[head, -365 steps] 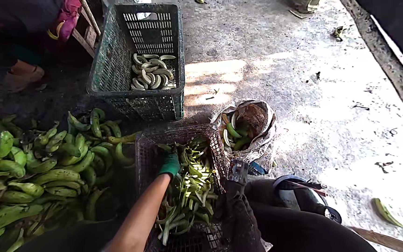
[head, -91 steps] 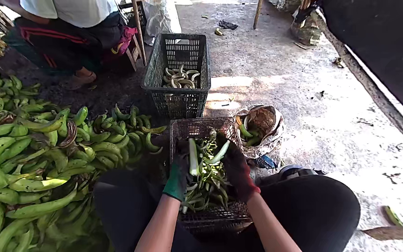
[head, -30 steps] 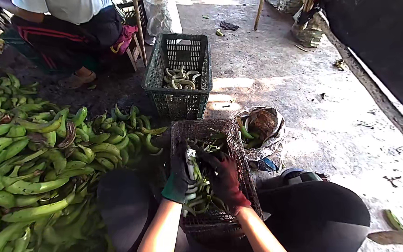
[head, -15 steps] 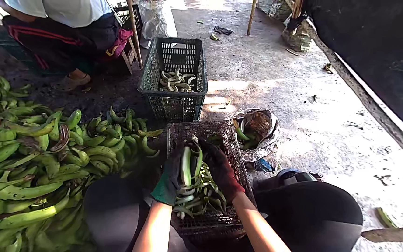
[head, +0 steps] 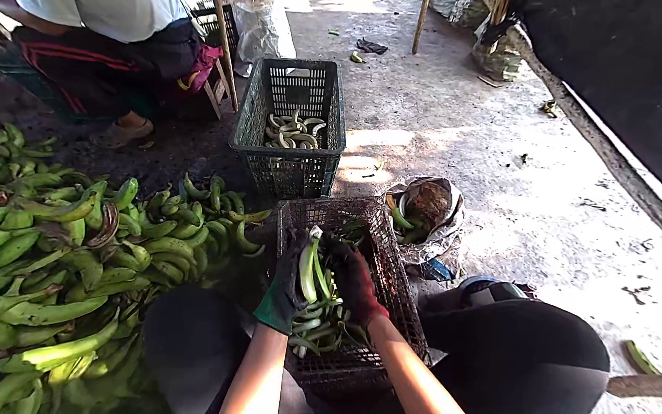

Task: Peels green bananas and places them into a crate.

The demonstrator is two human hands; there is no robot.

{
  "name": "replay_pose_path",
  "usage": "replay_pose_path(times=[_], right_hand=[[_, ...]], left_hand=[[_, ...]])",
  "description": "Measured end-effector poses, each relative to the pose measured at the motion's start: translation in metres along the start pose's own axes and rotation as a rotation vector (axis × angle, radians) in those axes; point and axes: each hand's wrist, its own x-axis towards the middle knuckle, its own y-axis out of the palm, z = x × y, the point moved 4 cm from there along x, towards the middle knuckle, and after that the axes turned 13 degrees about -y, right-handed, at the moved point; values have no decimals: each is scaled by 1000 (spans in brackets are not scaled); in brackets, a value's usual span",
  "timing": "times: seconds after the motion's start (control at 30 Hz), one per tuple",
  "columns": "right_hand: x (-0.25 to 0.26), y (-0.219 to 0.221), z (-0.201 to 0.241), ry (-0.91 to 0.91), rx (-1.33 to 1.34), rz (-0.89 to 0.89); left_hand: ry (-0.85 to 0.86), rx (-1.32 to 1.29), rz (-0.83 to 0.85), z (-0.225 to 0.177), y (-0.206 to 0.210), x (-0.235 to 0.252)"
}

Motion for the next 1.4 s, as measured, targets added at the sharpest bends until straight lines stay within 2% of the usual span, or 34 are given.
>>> replay_pose_path(times=[0.07,0.13,0.27,0.33,0.37,0.47,0.57,0.67,0.7,0.73,0.77,0.83,0.93,0.97,1.03,1.07,1.1,1.13,1.2,1.23,1.27,1.3,1.4], right_hand=[[4,-8,-11,46,253,-82],[-5,-19,-7,-12,416,-138],[-39,-24,11,-334,131,51],[-48,-17,18,-507,27,79],[-47,-14,21,-534,-14,84],[-32,-10,23,-413,-82,15],[-14,-6,13,-243,-122,-232],[-2,-21,-6,-59,188,-437],[1,-33,-5,-56,322,-446],[1,-49,-1,-62,409,-380],[-1,-67,5,-67,439,-268],[-3,-103,8,-51,384,-83],[-3,-148,-7,7,318,-49],[-5,-160,-12,21,328,-81],[-6,-177,-18,66,406,-214],[-6,-182,-18,83,471,-286],[-7,-184,-20,98,541,-344],[-10,-183,-23,115,606,-387],[-13,-179,-25,131,676,-423],[-14,-178,-23,132,702,-417],[-14,-179,-20,137,739,-405],[-12,-180,-15,155,780,-398],[-2,-184,-1,310,787,-435]], left_hand=[[-77,-38,26,0,5,-2],[-82,-102,41,-6,1,1],[60,-82,-41,-19,-7,5],[56,18,-25,-19,-4,0],[23,49,-8,-17,-3,-2],[-28,49,-27,-12,0,-3],[53,46,-75,-7,2,-4],[104,45,-48,-8,3,-13],[124,67,-76,-13,6,-18],[156,97,-125,-22,11,-24],[232,175,-175,-35,19,-31],[554,444,-252,-78,46,-49],[1287,688,-381,-171,112,-29],[1408,830,-476,-196,130,-9],[1250,1182,-713,-204,149,28],[1127,1330,-748,-183,148,48],[988,1465,-697,-147,136,71],[777,1579,-576,-101,112,93],[211,1688,-450,-23,53,152],[-10,1721,-466,5,24,176],[-153,1741,-512,28,-2,194],[-244,1748,-577,46,-24,209],[-305,1843,-764,86,-62,233]])
